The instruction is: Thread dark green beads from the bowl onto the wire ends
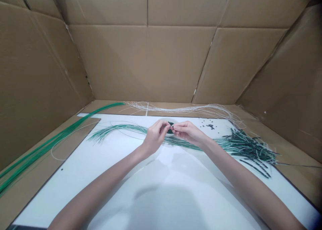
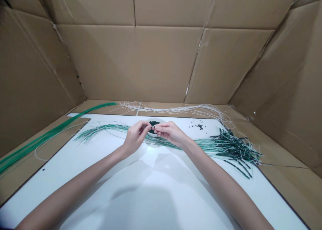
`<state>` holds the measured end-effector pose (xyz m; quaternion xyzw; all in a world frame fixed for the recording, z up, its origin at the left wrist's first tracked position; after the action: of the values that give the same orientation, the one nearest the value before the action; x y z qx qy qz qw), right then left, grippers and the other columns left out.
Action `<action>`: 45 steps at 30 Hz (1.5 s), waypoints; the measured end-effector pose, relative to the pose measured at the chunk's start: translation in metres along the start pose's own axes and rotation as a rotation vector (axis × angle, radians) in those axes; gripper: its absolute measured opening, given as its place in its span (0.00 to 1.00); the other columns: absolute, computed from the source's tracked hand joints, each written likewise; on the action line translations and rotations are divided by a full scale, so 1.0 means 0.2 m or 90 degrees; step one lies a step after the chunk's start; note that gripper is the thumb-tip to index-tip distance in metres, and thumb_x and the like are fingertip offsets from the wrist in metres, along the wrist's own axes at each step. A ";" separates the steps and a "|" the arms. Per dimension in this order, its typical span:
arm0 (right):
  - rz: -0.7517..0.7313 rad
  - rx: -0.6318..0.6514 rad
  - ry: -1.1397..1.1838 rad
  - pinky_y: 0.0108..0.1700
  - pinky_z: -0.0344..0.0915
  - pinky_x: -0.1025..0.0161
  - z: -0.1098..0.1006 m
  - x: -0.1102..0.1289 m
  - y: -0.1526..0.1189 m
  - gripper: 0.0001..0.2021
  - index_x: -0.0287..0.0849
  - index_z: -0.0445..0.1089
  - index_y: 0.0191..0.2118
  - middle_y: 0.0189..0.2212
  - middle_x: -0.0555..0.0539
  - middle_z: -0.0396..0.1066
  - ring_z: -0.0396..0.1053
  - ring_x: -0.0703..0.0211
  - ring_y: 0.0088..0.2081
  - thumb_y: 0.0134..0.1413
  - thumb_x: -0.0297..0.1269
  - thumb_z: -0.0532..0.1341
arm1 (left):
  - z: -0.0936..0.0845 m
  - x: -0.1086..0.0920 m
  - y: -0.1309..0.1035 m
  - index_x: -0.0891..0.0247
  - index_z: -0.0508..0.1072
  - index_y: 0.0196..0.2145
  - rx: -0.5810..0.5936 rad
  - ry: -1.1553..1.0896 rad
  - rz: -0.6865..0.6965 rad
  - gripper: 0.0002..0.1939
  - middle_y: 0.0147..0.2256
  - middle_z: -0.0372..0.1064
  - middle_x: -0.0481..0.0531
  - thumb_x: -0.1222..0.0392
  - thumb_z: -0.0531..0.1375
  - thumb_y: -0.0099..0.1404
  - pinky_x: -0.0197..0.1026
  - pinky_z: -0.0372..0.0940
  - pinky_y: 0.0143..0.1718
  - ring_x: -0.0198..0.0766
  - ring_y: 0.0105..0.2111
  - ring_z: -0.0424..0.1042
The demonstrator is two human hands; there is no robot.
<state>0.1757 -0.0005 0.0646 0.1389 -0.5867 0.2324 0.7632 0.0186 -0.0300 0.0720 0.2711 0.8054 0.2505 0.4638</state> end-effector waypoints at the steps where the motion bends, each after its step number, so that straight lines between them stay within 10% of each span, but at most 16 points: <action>1: -0.002 0.003 -0.005 0.28 0.56 0.69 0.00 0.00 0.00 0.06 0.36 0.75 0.28 0.24 0.49 0.67 0.59 0.72 0.24 0.40 0.33 0.66 | 0.00 0.00 0.00 0.64 0.65 0.31 -0.001 0.000 0.003 0.06 0.29 0.67 0.49 0.62 0.51 0.63 0.31 0.58 0.29 0.29 0.27 0.63; 13: -0.061 -0.048 -0.101 0.29 0.57 0.67 0.02 0.01 0.00 0.07 0.38 0.75 0.26 0.19 0.51 0.66 0.59 0.69 0.24 0.40 0.37 0.65 | 0.00 0.01 -0.01 0.64 0.67 0.31 0.014 0.004 -0.030 0.07 0.28 0.67 0.48 0.61 0.51 0.63 0.31 0.57 0.28 0.28 0.25 0.61; 27: -0.485 -0.211 -0.632 0.33 0.64 0.64 0.06 0.06 -0.06 0.06 0.42 0.73 0.31 0.28 0.46 0.74 0.69 0.60 0.29 0.49 0.35 0.59 | 0.00 0.02 0.00 0.66 0.70 0.31 0.007 -0.183 -0.200 0.11 0.27 0.70 0.50 0.55 0.54 0.60 0.32 0.59 0.29 0.32 0.27 0.67; 45: -0.355 -0.132 -0.555 0.32 0.64 0.66 0.06 0.09 -0.07 0.09 0.40 0.74 0.32 0.29 0.46 0.74 0.70 0.60 0.30 0.49 0.38 0.58 | -0.04 0.01 0.03 0.65 0.68 0.41 0.093 -0.238 -0.183 0.15 0.29 0.73 0.52 0.54 0.55 0.59 0.34 0.63 0.34 0.36 0.32 0.71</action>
<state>0.1769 -0.0152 0.0867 0.2974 -0.8103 -0.1180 0.4910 0.0125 -0.0257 0.0779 0.2281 0.7516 0.0687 0.6151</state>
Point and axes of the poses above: each hand's wrist, its own y-axis towards the middle knuckle, its own z-axis out of the palm, x = y × z, the point moved 2 cm from there along y, towards the middle knuckle
